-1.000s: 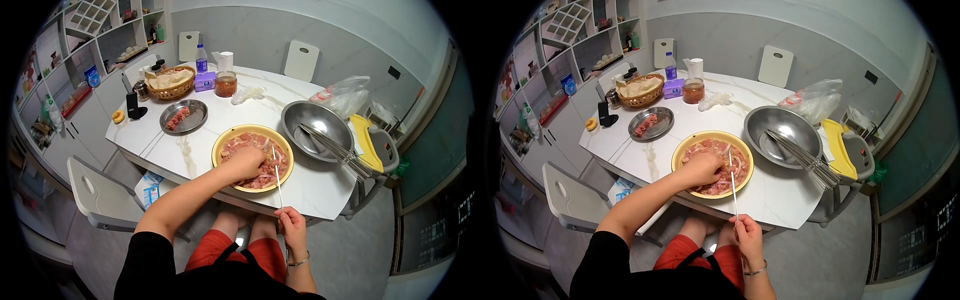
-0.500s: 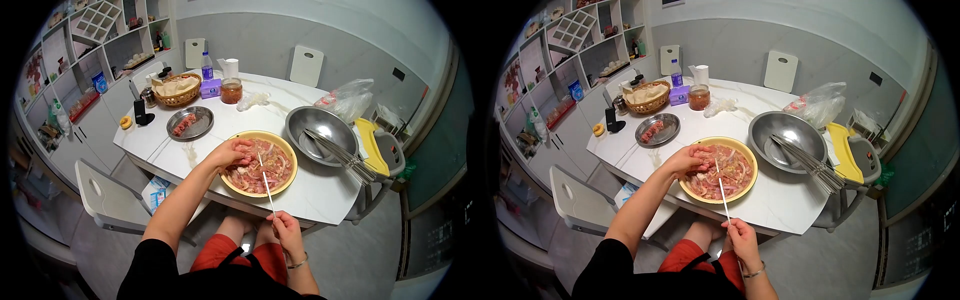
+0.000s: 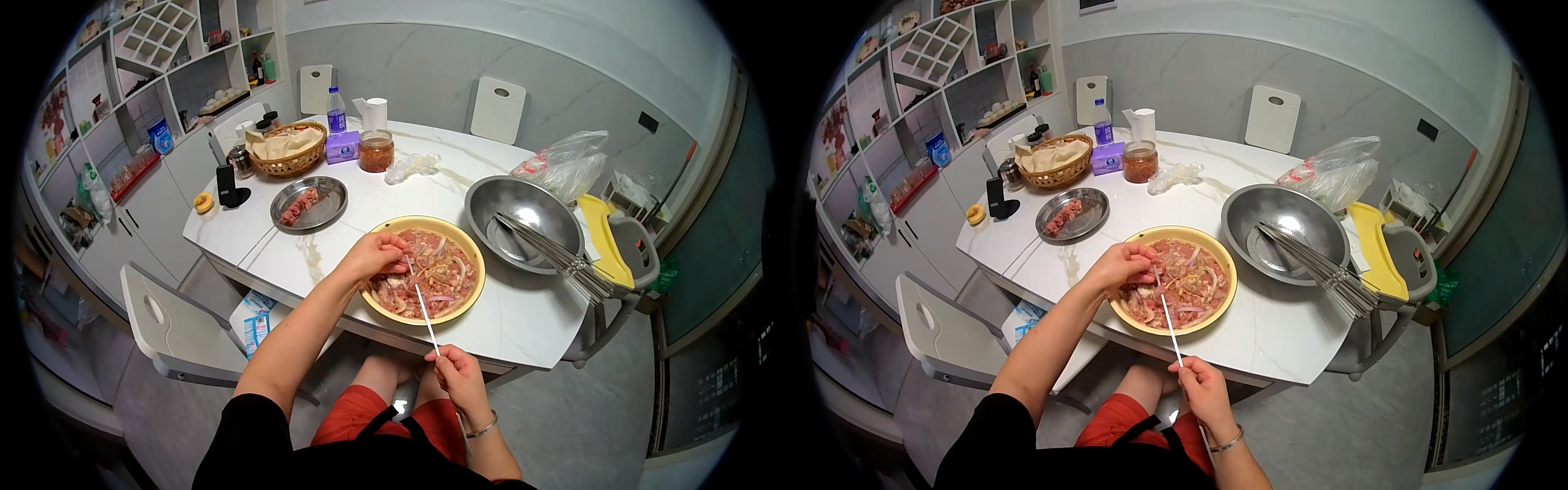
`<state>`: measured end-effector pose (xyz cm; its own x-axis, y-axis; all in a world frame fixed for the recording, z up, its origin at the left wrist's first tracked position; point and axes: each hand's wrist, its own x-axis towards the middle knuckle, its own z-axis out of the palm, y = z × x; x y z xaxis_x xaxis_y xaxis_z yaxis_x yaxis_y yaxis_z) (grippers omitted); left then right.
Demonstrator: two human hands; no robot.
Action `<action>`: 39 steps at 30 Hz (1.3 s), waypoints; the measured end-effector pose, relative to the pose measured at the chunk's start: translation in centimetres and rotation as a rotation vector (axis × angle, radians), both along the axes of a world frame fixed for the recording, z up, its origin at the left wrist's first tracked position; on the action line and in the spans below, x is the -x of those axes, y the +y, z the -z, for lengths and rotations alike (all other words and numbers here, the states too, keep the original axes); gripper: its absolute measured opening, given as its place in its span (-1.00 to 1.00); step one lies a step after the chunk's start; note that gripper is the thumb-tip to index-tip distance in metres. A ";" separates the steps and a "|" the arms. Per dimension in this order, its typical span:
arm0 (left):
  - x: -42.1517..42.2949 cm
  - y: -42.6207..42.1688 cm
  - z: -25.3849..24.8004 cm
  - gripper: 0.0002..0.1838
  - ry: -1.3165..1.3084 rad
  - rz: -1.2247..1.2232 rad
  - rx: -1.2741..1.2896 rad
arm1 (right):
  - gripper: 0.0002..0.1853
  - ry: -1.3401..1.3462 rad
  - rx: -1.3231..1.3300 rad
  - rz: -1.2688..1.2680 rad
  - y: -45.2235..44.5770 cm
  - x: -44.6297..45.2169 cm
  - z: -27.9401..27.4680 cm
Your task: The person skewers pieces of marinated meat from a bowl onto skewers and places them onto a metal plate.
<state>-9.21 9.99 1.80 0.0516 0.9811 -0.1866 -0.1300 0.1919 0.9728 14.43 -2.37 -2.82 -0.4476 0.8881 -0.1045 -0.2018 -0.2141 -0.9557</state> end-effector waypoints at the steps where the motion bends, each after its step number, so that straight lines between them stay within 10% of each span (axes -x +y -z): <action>1: 0.0 -0.2 -0.1 -0.83 -0.019 -0.002 -0.020 | -0.87 0.000 0.003 0.005 0.0 0.0 0.0; 17: -1.1 -0.8 0.3 -0.90 0.291 -0.075 -0.328 | -0.86 0.037 0.012 0.008 0.0 0.4 0.3; 39: -1.6 -0.5 -0.6 -0.77 0.313 -0.081 -0.141 | -0.86 0.015 -0.015 0.032 -0.5 -0.2 -0.3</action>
<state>-7.60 9.45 2.41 -0.0653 0.9969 -0.0435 0.1692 0.0541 0.9841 14.65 -2.91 -2.55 -0.4199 0.9036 -0.0843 -0.2223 -0.1925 -0.9558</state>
